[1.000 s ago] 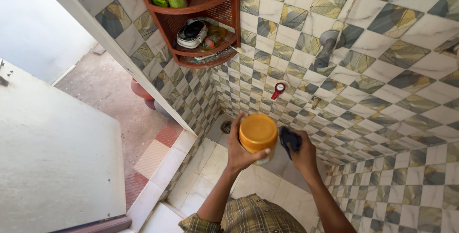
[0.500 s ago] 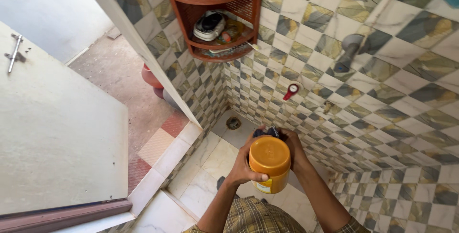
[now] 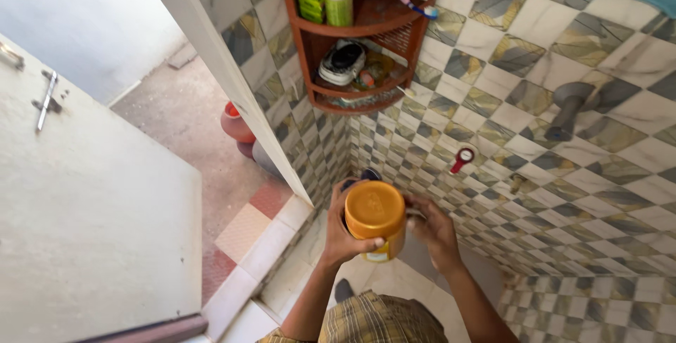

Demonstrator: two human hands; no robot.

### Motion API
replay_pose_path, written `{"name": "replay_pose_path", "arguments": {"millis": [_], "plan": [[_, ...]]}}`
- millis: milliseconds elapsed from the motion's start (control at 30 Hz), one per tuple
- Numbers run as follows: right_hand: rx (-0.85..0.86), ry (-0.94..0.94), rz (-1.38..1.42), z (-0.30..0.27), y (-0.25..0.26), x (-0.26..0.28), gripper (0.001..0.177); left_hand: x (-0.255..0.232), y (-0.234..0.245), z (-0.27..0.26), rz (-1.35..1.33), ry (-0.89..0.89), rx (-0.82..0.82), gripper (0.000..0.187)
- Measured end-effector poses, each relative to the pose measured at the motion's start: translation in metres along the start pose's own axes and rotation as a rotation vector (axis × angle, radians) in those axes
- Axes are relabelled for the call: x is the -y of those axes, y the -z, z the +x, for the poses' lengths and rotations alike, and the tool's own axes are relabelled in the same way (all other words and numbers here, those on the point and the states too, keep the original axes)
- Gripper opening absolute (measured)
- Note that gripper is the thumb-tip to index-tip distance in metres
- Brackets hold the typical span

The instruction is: The person wipes the exterior of a large blue bottle and a yellow tub with a dark cloth. They then place these items onto a corner wall shelf in the bathroom. The person continues to wipe and rearrange other toiletries on the shelf, including a white bottle and a small box, ensuring they are clean and organized.

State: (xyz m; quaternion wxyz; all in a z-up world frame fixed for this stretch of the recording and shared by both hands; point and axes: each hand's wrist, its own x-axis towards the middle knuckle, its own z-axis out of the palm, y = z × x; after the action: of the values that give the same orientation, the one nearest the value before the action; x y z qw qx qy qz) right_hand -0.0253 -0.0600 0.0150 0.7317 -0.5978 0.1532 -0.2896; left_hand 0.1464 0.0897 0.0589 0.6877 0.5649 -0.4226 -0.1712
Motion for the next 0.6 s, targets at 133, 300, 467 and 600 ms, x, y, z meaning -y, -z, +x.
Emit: {"name": "replay_pose_path", "arguments": {"millis": [133, 300, 467, 600], "plan": [[0.014, 0.281, -0.401, 0.005, -0.052, -0.003, 0.095, -0.005, 0.013, 0.027, 0.202, -0.043, -0.13, 0.091], [-0.1, 0.37, -0.649, 0.035, -0.085, 0.011, 0.121, -0.018, 0.012, 0.051, 0.222, -0.112, -0.153, 0.097], [-0.099, 0.43, -0.618, 0.073, -0.076, 0.038, 0.107, -0.017, 0.02, 0.08, -0.224, -0.075, -0.085, 0.098], [0.021, 0.498, -0.423, 0.118, -0.058, 0.077, 0.101, 0.0, 0.02, 0.101, -0.325, -0.079, -0.31, 0.066]]}}
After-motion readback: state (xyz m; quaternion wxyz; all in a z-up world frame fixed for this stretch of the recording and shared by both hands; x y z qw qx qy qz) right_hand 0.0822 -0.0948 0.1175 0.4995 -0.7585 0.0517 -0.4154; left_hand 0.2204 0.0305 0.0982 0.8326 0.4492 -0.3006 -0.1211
